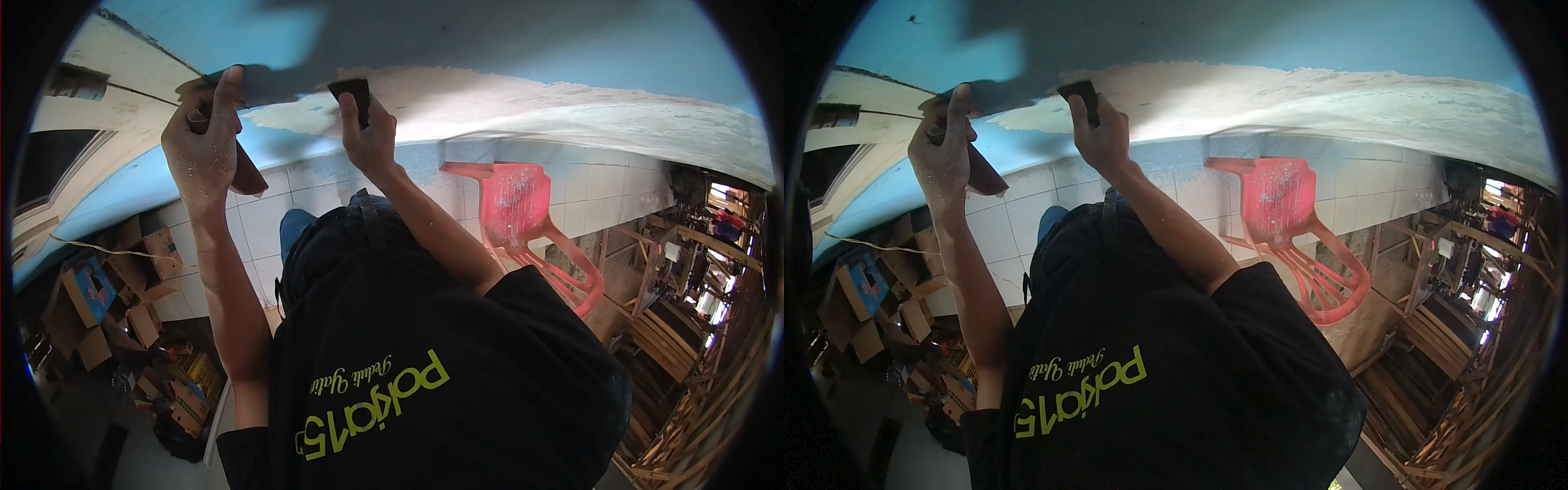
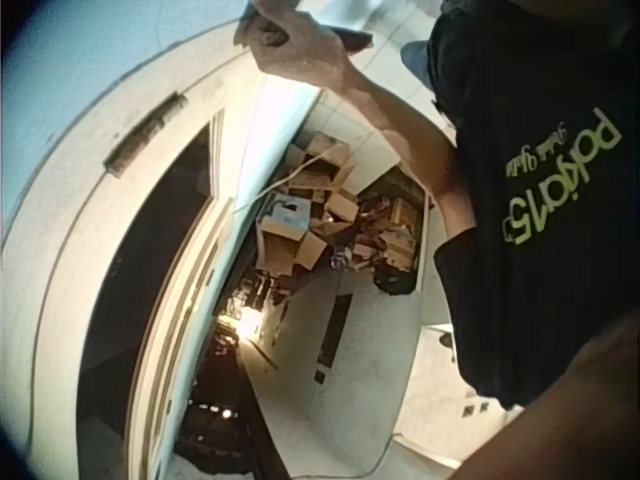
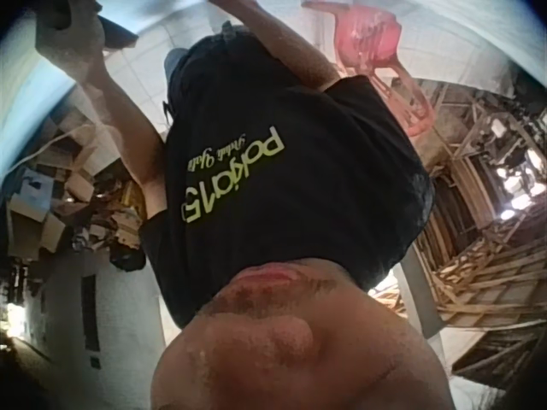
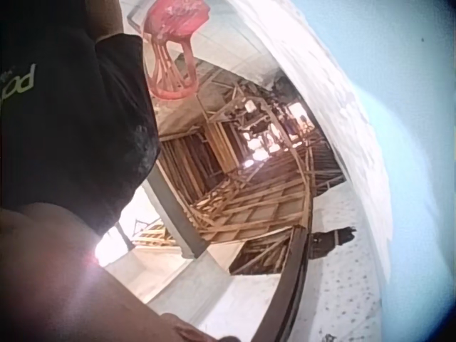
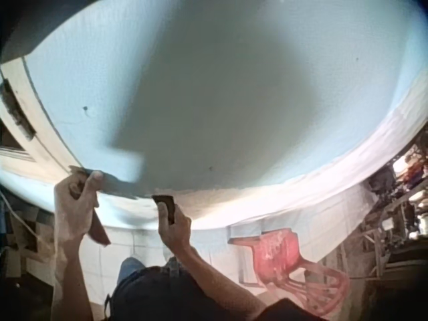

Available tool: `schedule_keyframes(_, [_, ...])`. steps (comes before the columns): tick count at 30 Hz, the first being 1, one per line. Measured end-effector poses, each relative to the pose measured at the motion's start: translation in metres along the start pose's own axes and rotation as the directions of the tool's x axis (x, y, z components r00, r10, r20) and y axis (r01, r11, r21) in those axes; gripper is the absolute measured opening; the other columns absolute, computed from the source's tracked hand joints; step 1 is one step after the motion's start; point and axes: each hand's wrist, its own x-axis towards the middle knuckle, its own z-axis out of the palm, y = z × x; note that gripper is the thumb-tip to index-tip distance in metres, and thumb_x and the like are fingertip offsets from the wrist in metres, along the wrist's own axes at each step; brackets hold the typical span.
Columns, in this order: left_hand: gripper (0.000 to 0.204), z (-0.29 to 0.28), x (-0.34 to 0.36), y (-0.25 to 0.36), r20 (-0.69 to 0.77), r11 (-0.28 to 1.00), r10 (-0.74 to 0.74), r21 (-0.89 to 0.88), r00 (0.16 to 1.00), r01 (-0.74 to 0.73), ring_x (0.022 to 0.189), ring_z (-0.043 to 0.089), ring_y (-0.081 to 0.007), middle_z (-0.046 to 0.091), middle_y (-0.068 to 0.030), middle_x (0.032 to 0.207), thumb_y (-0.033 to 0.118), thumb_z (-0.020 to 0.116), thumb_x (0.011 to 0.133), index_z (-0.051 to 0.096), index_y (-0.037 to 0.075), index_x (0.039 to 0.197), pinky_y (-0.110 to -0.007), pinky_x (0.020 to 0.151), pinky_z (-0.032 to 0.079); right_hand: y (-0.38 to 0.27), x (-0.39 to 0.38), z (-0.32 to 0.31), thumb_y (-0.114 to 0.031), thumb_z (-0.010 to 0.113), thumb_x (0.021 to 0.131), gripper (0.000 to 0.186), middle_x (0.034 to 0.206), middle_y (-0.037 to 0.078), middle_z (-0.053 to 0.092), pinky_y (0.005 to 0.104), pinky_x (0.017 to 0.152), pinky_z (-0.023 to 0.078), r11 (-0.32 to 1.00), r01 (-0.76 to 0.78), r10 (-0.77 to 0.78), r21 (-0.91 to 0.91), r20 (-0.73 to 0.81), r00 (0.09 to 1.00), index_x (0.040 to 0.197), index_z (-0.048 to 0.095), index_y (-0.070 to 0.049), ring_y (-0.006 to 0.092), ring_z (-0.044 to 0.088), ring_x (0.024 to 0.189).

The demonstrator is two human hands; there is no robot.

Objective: The person scrapes old paint and debris from a wall using a putty knife.

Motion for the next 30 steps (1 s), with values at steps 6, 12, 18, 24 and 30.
schedule_keyframes(6, [0.044,0.000,-0.001,-0.001,-0.007,1.000,0.023,-0.015,1.000,-0.024,0.043,0.043,-0.0035,0.049,0.0030,0.049,0.046,0.072,0.083,0.066,0.003,0.073,-0.019,0.045,0.029,0.001,0.002,0.001,-0.031,0.059,0.094,0.033,0.056,0.010,0.059,0.0310,0.049,0.044,1.000,-0.002,0.002,0.011,0.007,1.000,0.084,0.061,0.001,0.0197,0.059,0.048])
schedule_keyframes(12, [0.045,0.000,-0.001,0.001,-0.015,1.000,0.005,-0.011,1.000,-0.005,0.043,0.043,-0.0037,0.049,0.0027,0.049,0.046,0.072,0.082,0.066,0.003,0.073,-0.019,0.045,0.029,-0.004,0.000,0.001,-0.032,0.059,0.094,0.035,0.056,0.008,0.058,0.0314,0.049,0.043,0.998,-0.019,0.019,0.053,-0.005,1.000,0.084,0.062,0.001,0.0164,0.057,0.049])
schedule_keyframes(18, [0.046,0.002,0.001,-0.006,-0.017,0.999,0.044,-0.032,0.999,-0.045,0.043,0.043,-0.0038,0.049,0.0026,0.049,0.047,0.072,0.082,0.066,0.002,0.073,-0.019,0.045,0.029,-0.001,0.000,0.006,-0.035,0.057,0.095,0.038,0.059,0.007,0.057,0.0304,0.051,0.043,0.985,-0.092,0.090,0.145,0.023,0.996,0.086,0.063,0.002,0.0129,0.053,0.053])
schedule_keyframes(24, [0.044,0.003,0.000,-0.003,-0.016,0.998,0.029,-0.049,0.999,-0.030,0.044,0.043,-0.0037,0.049,0.0020,0.049,0.046,0.072,0.083,0.066,0.003,0.073,-0.019,0.045,0.029,-0.007,0.006,-0.006,-0.036,0.060,0.092,0.036,0.057,0.011,0.059,0.0343,0.052,0.046,0.999,-0.050,0.050,0.012,-0.020,0.999,0.083,0.062,-0.001,0.0223,0.061,0.053])
schedule_keyframes(30, [0.044,0.002,-0.001,-0.003,-0.014,0.998,-0.001,-0.068,1.000,0.000,0.046,0.046,-0.0045,0.051,0.0018,0.051,0.046,0.071,0.083,0.067,0.004,0.074,-0.020,0.048,0.032,-0.018,0.017,-0.026,-0.039,0.061,0.090,0.038,0.055,0.012,0.060,0.0406,0.050,0.048,0.953,0.041,-0.021,-0.302,0.070,0.997,0.075,0.059,-0.004,0.0333,0.061,0.050])
